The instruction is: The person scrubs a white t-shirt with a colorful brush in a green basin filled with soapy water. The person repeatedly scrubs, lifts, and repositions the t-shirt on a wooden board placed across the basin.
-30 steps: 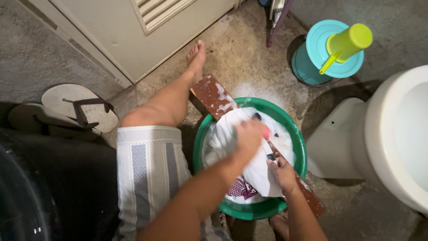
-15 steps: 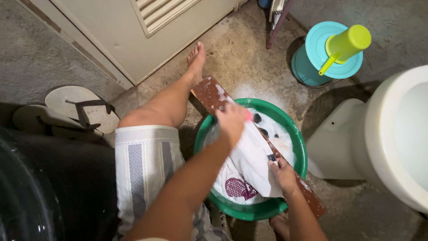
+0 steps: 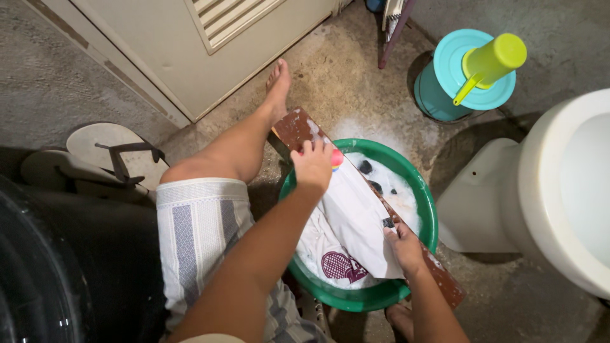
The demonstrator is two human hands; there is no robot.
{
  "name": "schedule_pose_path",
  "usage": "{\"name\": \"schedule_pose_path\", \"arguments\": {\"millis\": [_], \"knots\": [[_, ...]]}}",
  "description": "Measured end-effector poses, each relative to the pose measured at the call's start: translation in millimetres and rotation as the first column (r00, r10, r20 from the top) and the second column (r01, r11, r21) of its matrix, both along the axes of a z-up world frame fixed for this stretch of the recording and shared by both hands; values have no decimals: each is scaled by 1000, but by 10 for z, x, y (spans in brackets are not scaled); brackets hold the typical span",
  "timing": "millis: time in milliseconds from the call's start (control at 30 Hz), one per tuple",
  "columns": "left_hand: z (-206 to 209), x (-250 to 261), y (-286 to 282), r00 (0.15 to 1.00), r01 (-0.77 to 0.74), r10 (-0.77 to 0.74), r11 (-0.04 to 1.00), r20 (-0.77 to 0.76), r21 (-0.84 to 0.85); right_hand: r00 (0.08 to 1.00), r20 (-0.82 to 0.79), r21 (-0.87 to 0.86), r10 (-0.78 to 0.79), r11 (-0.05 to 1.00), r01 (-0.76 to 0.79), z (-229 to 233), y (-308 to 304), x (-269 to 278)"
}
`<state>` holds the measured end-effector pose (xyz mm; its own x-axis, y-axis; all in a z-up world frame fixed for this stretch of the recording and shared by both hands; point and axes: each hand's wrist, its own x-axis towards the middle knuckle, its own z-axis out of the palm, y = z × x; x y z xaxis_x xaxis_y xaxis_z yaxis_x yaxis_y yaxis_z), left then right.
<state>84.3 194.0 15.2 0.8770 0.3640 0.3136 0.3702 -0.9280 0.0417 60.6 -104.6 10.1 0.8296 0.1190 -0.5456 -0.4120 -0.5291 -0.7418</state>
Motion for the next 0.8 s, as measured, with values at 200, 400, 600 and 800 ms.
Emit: {"name": "schedule_pose_path", "arguments": {"millis": [200, 400, 600, 800], "knots": [[99, -657, -1209, 944, 327, -329, 941, -6, -86, 999, 37, -27, 21, 999, -20, -144, -61, 33], [-51, -454, -746, 932, 230, -265, 960, -246, -162, 999, 26, -15, 39, 999, -39, -201, -94, 68], [-36, -145, -20, 1000, 28, -28, 1000, 4, 4, 999, 12, -11, 30, 999, -30, -117, -49, 40], [16, -805, -1333, 892, 435, -449, 883, -50, -176, 999, -4, 2, 36, 999, -36, -157, -87, 53]]}}
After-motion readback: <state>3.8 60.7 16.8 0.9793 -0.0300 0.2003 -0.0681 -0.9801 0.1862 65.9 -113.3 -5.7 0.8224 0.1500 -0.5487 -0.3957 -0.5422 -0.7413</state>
